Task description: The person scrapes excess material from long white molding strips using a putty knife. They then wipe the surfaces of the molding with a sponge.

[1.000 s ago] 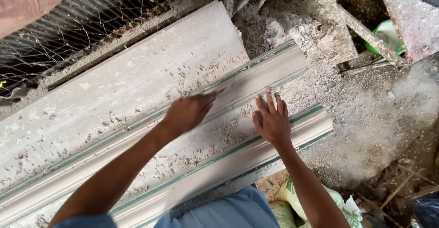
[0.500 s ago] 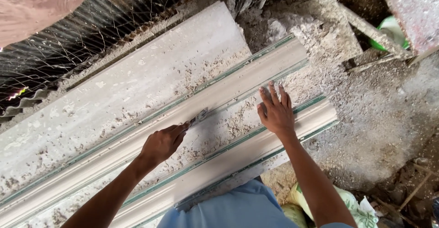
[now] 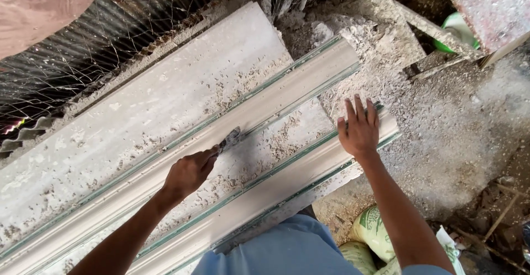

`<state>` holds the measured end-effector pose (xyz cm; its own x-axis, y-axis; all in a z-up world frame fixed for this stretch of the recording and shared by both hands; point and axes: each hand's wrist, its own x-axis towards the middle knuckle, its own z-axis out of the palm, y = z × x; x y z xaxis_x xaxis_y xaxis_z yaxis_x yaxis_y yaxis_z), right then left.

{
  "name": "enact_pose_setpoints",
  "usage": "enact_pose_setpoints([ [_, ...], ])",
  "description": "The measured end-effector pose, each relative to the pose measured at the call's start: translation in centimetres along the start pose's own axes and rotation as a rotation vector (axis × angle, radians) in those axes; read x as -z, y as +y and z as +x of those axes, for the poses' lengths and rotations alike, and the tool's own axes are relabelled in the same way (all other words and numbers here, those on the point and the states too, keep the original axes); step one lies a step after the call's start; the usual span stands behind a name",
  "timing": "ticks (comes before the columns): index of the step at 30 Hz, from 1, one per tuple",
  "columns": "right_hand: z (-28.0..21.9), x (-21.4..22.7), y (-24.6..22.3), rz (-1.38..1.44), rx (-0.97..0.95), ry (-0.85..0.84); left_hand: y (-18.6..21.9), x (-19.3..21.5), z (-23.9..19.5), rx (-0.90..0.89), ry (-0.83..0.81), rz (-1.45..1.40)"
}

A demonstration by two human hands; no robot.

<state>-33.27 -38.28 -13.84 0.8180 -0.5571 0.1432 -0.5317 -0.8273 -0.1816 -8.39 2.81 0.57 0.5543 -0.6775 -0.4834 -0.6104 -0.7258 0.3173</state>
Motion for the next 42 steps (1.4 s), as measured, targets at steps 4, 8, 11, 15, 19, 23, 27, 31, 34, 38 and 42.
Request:
enact_pose_setpoints([
  [4, 0.6, 0.1, -0.7, -0.014, 0.064, 0.048, 5.6, 2.8, 4.7, -0.016, -0.032, 0.116],
  [8, 1.0, 0.3, -0.5, 0.017, 0.07, 0.081, 10.8, 2.9, 13.7, -0.137, -0.052, 0.134],
  [11, 0.3, 0.3, -1.0, 0.033, 0.051, 0.008, 8.8, 1.4, 14.8, -0.198, -0.044, 0.203],
  [15, -0.6, 0.4, -0.8, 0.045, 0.056, 0.029, 6.0, 1.6, 7.0, -0.16, -0.136, 0.173],
  [19, 0.0, -0.2, -0.7, 0.045, 0.038, 0.006, -2.0, -1.8, 0.7, -0.536, 0.191, 0.538],
  [23, 0.4, -0.5, -0.7, 0.003, 0.028, -0.028, -2.3, -2.7, 0.3, -0.669, 0.445, 0.772],
  [27, 0.6, -0.8, -0.2, 0.015, 0.018, -0.06, 3.0, -2.6, 4.6, -0.745, 0.6, 0.699],
  [31, 0.3, -0.2, -0.4, 0.061, 0.033, 0.014, 6.4, -3.2, 6.7, -0.752, 0.639, 0.696],
  [34, 0.2, -0.8, 0.0, 0.076, 0.033, -0.001, 4.4, -3.5, 5.2, -0.738, 0.56, 0.641],
  [38, 0.7, -1.1, -0.1, 0.006, 0.061, 0.028, 4.6, -3.6, 5.6, -0.734, 0.611, 0.717],
  [42, 0.7, -1.4, 0.0, 0.012, 0.087, 0.113, 8.0, -3.3, 7.2, -0.713, 0.67, 0.665],
])
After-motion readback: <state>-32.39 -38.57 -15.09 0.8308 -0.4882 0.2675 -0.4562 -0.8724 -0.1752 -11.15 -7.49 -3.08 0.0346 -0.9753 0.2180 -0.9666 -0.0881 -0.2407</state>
